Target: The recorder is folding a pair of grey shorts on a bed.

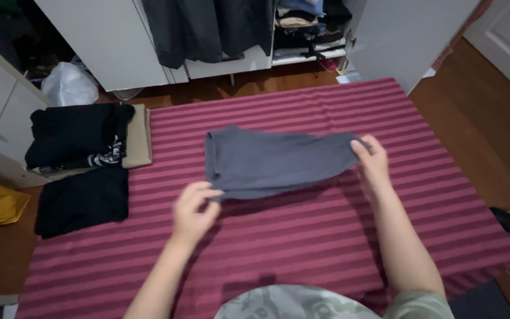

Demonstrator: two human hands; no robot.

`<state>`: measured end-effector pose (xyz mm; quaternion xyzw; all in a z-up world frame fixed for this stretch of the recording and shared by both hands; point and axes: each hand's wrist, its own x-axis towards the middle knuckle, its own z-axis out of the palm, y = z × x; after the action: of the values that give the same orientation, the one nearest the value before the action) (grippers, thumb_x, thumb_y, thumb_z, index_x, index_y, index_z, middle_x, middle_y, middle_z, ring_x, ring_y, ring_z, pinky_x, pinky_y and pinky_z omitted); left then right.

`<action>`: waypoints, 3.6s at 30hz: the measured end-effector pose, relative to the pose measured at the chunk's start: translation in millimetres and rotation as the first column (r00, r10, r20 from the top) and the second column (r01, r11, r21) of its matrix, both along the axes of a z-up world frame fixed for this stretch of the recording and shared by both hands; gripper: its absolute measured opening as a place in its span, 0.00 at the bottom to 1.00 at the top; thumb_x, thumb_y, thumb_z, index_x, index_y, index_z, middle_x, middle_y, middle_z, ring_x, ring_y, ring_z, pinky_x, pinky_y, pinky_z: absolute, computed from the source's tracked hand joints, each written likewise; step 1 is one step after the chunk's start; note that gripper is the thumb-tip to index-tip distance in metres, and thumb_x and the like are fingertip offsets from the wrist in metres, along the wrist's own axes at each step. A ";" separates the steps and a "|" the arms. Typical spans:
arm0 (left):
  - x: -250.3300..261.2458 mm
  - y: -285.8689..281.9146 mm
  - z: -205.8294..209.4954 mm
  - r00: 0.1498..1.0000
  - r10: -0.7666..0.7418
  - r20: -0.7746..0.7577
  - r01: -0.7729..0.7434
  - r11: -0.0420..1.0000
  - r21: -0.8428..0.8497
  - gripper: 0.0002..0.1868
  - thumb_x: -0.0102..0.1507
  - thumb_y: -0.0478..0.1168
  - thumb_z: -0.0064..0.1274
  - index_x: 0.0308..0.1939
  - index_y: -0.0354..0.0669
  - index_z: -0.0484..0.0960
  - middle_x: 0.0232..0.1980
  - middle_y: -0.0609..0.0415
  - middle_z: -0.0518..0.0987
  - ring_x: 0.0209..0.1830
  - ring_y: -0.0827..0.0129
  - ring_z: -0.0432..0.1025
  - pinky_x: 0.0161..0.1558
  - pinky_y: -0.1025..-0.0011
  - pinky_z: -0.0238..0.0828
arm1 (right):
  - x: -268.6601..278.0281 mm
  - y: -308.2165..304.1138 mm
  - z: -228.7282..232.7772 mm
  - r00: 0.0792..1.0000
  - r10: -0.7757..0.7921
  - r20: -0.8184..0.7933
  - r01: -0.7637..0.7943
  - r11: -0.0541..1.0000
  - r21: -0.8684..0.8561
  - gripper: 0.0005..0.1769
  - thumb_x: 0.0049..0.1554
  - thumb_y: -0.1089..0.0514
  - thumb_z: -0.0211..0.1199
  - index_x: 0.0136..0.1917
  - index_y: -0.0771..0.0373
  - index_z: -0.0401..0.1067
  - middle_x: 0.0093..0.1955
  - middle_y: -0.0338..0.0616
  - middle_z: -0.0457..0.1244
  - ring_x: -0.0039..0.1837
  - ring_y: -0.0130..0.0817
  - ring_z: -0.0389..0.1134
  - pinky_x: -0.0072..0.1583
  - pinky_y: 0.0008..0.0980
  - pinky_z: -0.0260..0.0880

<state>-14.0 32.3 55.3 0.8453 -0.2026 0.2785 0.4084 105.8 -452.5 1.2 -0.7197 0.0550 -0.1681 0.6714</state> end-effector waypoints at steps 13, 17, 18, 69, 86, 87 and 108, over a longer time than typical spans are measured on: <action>12.3 49.9 166.1 0.992 -0.069 -0.102 0.034 0.950 -0.312 0.11 0.67 0.32 0.53 0.50 0.46 0.89 0.47 0.47 0.82 0.50 0.62 0.75 0.60 0.61 0.70 | -62.6 50.4 201.9 0.980 0.193 0.049 -0.193 0.981 0.010 0.14 0.62 0.60 0.69 0.37 0.66 0.70 0.28 0.45 0.62 0.26 0.27 0.66 0.29 0.23 0.71; 21.2 72.8 169.6 0.990 -0.125 0.071 0.139 0.961 -0.238 0.13 0.66 0.30 0.54 0.53 0.42 0.87 0.50 0.42 0.80 0.53 0.56 0.73 0.63 0.55 0.67 | -44.8 37.8 177.9 0.965 0.164 0.207 -0.187 0.977 0.101 0.12 0.66 0.57 0.67 0.43 0.62 0.68 0.30 0.39 0.58 0.30 0.22 0.66 0.37 0.20 0.75; 16.2 73.3 163.9 0.990 -0.124 0.071 0.138 0.961 -0.239 0.13 0.66 0.30 0.54 0.53 0.42 0.87 0.50 0.42 0.80 0.53 0.56 0.73 0.63 0.55 0.67 | -42.6 32.2 165.3 0.964 0.165 0.207 -0.189 0.977 0.100 0.12 0.66 0.57 0.67 0.43 0.62 0.68 0.30 0.39 0.58 0.30 0.22 0.66 0.37 0.20 0.75; 132.7 -20.7 -128.0 0.605 0.777 -0.173 -0.519 0.550 0.654 0.28 0.66 0.59 0.52 0.52 0.35 0.73 0.46 0.46 0.72 0.29 0.50 0.79 0.22 0.47 0.76 | 24.1 125.0 12.8 0.917 -0.266 -0.299 -0.188 0.373 -0.908 0.32 0.69 0.33 0.47 0.61 0.64 0.70 0.58 0.61 0.67 0.57 0.60 0.73 0.57 0.63 0.72; 151.6 66.1 -176.0 0.441 0.634 -0.635 -0.335 0.773 0.539 0.25 0.74 0.51 0.39 0.61 0.30 0.71 0.48 0.32 0.82 0.53 0.39 0.79 0.50 0.41 0.76 | 59.3 97.1 -22.4 0.860 -0.295 -0.416 -0.275 0.418 -0.866 0.29 0.68 0.35 0.45 0.61 0.61 0.67 0.52 0.65 0.70 0.59 0.66 0.72 0.56 0.64 0.69; 150.4 61.9 -165.8 0.443 0.633 -0.636 -0.334 0.774 0.538 0.25 0.74 0.51 0.39 0.61 0.30 0.71 0.48 0.32 0.82 0.53 0.39 0.79 0.50 0.41 0.76 | 59.5 99.0 -18.6 0.860 -0.297 -0.414 -0.273 0.417 -0.867 0.29 0.68 0.35 0.45 0.61 0.61 0.67 0.52 0.65 0.70 0.59 0.66 0.72 0.56 0.64 0.69; -6.0 5.7 -10.4 0.861 0.126 -0.493 0.352 0.551 0.756 0.25 0.55 0.36 0.64 0.57 0.54 0.82 0.56 0.52 0.77 0.56 0.55 0.74 0.51 0.59 0.77 | -58.0 101.5 72.6 0.980 -0.094 -0.176 -0.154 0.206 -0.966 0.20 0.67 0.45 0.57 0.60 0.64 0.69 0.57 0.58 0.63 0.59 0.60 0.71 0.55 0.56 0.76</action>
<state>-20.1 38.1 44.8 0.9616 -0.2537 -0.1034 0.0183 47.8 -351.0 73.8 -0.9948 -0.0114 -0.0802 0.0619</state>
